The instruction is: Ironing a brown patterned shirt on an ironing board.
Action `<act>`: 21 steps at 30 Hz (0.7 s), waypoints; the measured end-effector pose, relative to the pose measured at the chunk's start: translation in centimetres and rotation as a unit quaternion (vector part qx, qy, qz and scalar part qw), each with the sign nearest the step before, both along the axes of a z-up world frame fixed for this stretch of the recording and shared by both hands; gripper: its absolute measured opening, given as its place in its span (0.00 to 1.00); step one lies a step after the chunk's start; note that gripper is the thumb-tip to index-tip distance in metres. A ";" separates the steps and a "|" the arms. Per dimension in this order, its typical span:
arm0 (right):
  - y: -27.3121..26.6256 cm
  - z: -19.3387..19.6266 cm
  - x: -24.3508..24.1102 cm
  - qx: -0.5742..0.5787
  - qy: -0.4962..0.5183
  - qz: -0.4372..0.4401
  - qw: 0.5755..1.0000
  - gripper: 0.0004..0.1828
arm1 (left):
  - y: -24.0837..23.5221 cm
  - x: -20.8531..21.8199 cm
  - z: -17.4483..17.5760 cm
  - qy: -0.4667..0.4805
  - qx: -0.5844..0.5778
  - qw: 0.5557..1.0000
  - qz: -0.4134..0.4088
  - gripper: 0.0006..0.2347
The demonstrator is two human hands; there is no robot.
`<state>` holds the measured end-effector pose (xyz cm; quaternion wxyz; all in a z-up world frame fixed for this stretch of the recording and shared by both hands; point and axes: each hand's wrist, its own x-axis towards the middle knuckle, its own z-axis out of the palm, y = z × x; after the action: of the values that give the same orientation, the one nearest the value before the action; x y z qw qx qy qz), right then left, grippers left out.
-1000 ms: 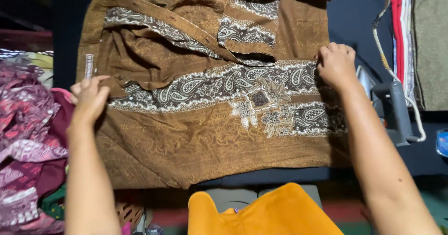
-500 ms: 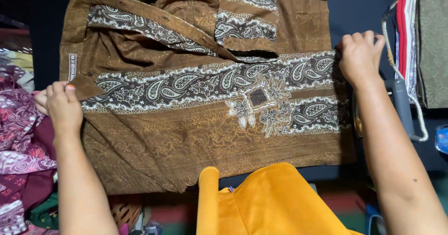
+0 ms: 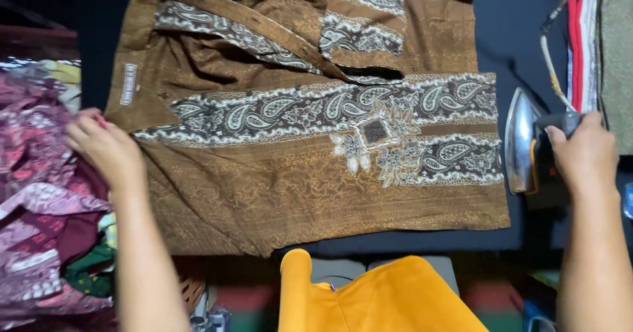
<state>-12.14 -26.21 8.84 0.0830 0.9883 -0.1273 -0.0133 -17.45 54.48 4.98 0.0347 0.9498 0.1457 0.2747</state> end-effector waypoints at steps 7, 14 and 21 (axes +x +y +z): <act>-4.8 -2.0 0.1 0.083 0.052 -0.027 0.995 0.34 | -4.6 -5.7 -3.4 0.069 -0.076 0.985 0.140 0.09; -2.2 2.2 -3.2 0.103 -0.125 0.030 0.986 0.25 | -0.4 -4.7 -7.3 0.160 -0.100 0.959 0.209 0.14; 6.7 7.5 -5.3 -0.018 -0.021 0.055 0.998 0.32 | 2.4 -6.5 -7.3 0.000 -0.183 0.980 0.082 0.06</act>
<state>-17.42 -19.51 16.33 0.0988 0.9922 -0.0743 0.0142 -23.96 56.84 -2.30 0.1852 0.9122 0.2709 0.2452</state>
